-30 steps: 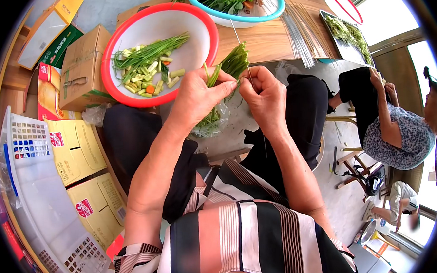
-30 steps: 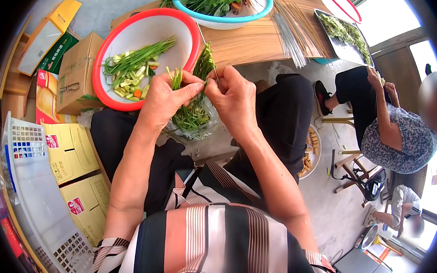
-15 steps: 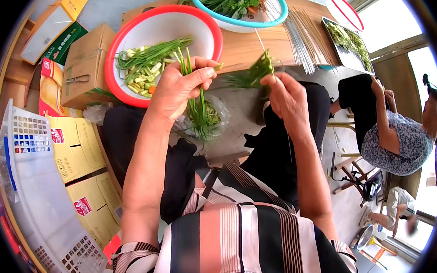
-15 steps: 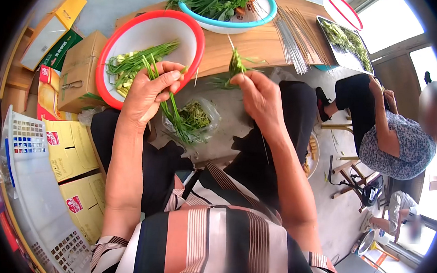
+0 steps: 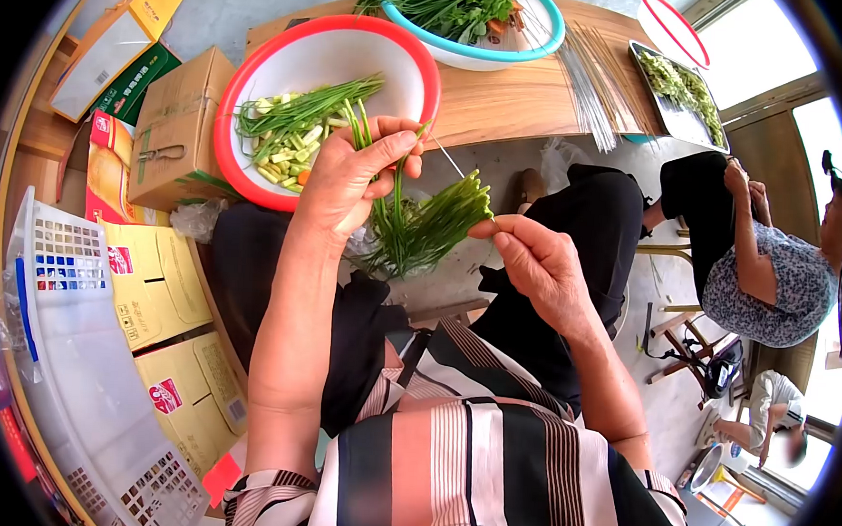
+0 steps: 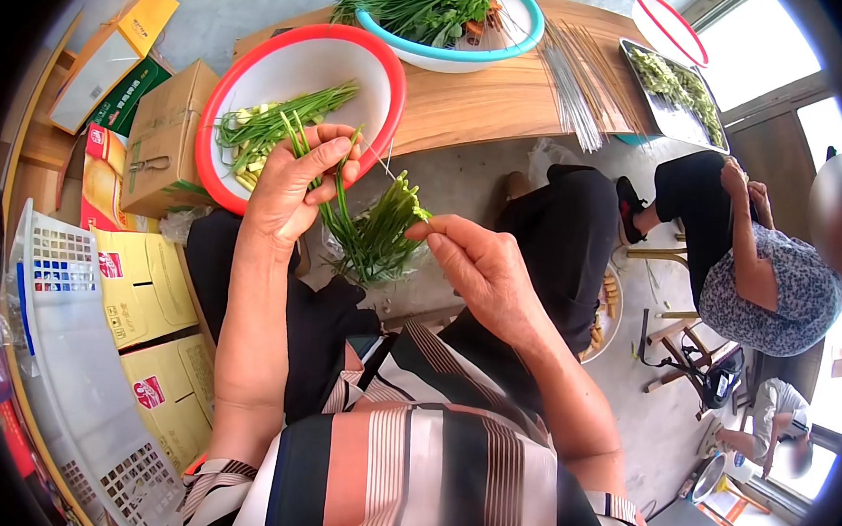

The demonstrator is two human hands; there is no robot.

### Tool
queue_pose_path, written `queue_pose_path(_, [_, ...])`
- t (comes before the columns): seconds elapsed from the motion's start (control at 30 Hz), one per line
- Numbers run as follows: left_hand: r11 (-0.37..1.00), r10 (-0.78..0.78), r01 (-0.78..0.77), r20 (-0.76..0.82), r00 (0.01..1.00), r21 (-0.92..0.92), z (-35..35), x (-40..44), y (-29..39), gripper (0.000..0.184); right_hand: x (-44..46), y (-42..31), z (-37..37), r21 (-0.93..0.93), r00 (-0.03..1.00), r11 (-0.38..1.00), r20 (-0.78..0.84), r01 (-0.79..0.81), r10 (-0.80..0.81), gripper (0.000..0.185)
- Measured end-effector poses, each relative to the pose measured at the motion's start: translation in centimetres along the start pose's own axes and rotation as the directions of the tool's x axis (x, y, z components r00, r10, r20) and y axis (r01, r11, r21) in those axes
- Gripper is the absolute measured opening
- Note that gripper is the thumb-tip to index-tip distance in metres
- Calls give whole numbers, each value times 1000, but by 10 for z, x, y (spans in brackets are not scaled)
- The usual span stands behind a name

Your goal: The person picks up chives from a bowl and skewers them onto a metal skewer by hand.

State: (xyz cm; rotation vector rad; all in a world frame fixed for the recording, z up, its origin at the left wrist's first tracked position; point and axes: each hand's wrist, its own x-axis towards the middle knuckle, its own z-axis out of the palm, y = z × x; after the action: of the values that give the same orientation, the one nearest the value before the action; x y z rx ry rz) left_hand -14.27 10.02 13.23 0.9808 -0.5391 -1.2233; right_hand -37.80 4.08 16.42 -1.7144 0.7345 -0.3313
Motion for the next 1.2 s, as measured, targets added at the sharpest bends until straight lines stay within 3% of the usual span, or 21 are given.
queue_pose_path(1.2, [999, -19, 20, 8, 1000, -46, -2, 2, -1, 19, 1, 0, 0, -60, 999, 998, 32, 19, -17, 21])
